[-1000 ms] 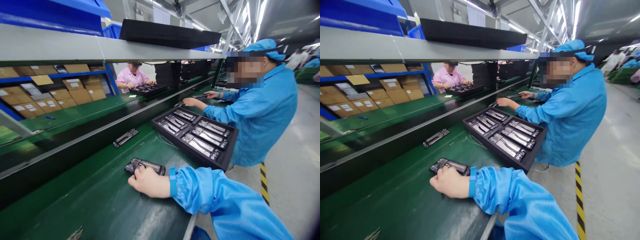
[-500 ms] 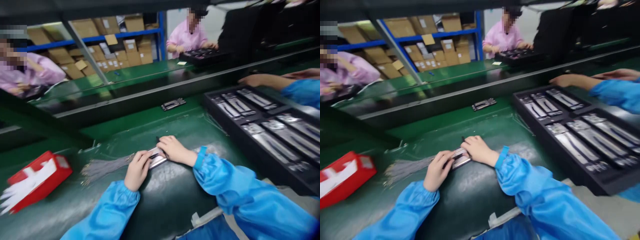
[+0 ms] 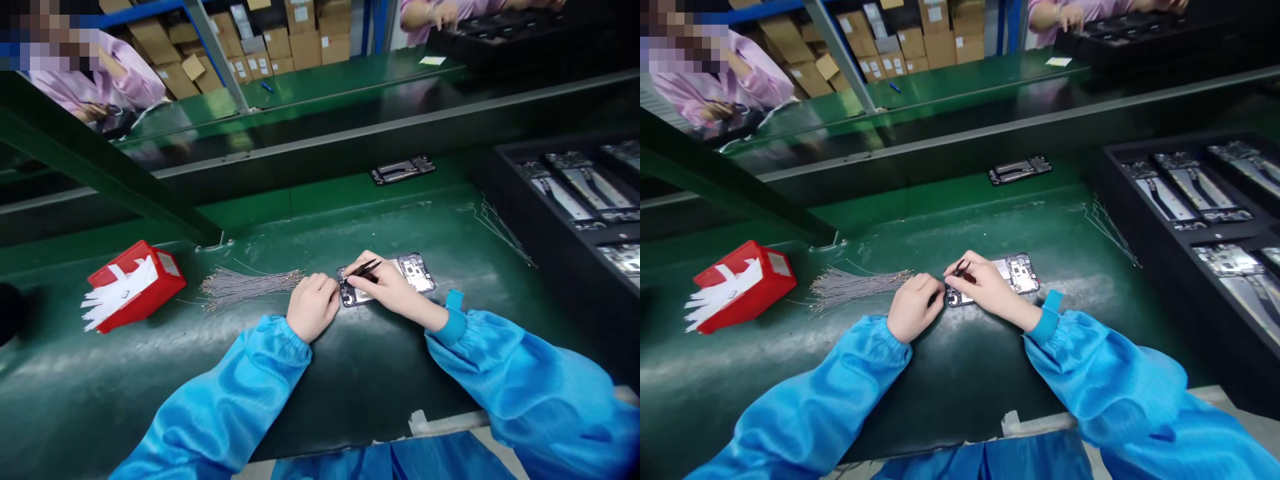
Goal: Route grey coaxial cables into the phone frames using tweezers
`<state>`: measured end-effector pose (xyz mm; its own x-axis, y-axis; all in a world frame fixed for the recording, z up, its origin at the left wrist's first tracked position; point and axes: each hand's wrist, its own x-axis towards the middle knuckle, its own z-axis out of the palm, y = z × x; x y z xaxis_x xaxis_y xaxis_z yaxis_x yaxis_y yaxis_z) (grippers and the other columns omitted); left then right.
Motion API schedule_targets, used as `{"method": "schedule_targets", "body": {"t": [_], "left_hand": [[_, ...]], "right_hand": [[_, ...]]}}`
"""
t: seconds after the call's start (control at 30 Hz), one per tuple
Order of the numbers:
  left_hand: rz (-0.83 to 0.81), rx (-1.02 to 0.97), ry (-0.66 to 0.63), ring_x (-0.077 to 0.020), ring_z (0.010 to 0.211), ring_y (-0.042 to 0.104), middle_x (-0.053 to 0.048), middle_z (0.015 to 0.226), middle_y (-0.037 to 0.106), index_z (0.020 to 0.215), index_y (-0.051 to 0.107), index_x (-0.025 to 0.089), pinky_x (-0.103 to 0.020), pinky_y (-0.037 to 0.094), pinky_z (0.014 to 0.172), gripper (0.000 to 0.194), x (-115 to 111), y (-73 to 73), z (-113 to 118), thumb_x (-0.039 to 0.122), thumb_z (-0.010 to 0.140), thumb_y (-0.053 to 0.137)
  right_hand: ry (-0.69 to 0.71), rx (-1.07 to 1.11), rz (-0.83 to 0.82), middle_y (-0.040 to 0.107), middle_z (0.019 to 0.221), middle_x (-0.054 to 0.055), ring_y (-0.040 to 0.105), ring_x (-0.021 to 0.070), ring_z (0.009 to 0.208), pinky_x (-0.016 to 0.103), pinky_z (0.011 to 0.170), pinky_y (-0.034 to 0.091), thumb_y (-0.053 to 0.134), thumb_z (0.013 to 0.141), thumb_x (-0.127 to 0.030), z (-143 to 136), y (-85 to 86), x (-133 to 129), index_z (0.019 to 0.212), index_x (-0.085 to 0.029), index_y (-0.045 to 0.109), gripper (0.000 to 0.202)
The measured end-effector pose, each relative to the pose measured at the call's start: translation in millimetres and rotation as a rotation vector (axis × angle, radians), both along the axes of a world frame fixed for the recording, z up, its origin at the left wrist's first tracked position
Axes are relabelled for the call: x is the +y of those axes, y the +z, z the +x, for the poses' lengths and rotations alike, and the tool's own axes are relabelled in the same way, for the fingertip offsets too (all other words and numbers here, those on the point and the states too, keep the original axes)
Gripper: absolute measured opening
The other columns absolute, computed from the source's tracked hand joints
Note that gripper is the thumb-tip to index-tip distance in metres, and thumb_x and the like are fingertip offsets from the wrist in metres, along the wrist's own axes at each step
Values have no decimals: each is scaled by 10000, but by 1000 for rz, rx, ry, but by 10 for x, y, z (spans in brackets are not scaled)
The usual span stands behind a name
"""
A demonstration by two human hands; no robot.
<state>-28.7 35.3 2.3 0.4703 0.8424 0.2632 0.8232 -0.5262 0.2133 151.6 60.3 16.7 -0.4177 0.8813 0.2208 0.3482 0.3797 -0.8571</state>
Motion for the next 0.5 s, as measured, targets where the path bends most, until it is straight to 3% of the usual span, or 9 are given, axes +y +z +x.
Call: {"method": "schedule_targets", "body": {"t": [0.23,0.5], "left_hand": [[63,29,9,-145,685,464,-14,708,526,714,541,176,-270,349,635,139,-10,-6,7,193,822,456],[106,37,-11,-142,673,449,-17,675,511,685,539,170,-260,336,630,167,-11,-24,16,180,823,446]], "right_hand": [[-45,95,-29,605,793,18,588,140,777,283,712,474,530,741,-126,-20,-92,-56,791,-180,586,93],[-88,70,-102,634,763,10,611,137,733,268,678,499,532,686,-122,-14,-83,-67,767,-170,572,102]]}}
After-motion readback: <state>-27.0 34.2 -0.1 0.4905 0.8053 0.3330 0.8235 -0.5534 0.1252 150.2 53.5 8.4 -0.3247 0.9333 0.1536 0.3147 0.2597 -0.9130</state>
